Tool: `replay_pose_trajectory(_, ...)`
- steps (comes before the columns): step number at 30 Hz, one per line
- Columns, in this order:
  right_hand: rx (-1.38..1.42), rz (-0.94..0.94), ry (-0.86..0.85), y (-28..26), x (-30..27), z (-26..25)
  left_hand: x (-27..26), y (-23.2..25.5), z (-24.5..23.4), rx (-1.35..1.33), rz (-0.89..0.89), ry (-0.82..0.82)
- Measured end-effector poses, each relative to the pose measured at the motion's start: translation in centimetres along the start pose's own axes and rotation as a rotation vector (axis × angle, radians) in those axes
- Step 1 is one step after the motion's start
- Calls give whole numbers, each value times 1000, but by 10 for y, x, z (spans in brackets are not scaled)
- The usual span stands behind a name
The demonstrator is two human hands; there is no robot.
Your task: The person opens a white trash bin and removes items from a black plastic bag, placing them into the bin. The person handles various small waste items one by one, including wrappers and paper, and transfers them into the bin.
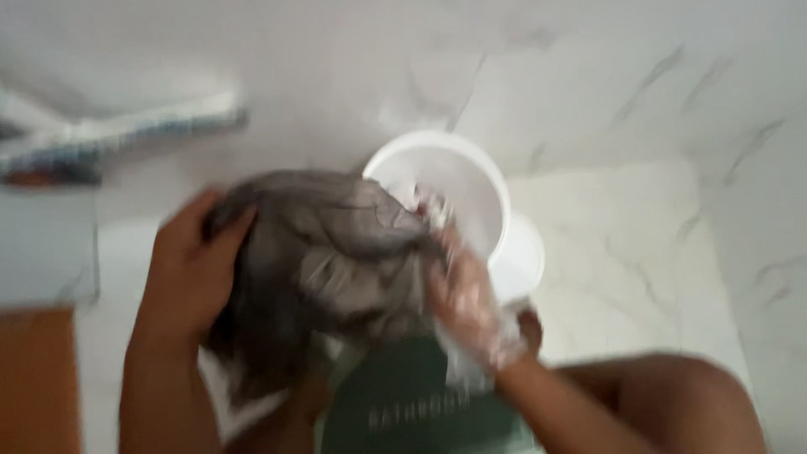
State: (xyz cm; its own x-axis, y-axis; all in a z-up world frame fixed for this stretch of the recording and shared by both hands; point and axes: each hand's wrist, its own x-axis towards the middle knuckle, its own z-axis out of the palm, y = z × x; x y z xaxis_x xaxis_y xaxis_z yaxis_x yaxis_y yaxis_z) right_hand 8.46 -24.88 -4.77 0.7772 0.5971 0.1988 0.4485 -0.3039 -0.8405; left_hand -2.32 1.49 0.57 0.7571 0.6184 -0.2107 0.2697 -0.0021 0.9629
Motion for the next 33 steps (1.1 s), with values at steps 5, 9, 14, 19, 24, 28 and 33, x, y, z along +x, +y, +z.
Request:
replay_pose_trajectory(5,198,600,-39,8,8,-3,-15,-3,-10,177,-6,-3)
replay_pose_trajectory(9,201,518,-71,12,14,2,-8,-1,-8,86,82,-19)
replay_pose_trajectory(14,201,782,-386,9,20,-25,-5,-6,-8,50,115,32)
replay_pose_trajectory(19,281,817,-95,60,61,-41,-5,-8,-12,106,95,119)
replay_pose_trajectory(24,-511,379,-510,138,112,13,-4,-8,-1,105,89,147)
replay_pose_trajectory(28,-399,586,-680,175,118,53,2,-10,8,308,108,238)
replay_pose_trajectory(33,-503,407,-763,227,128,90,9,-13,24,75,-2,128)
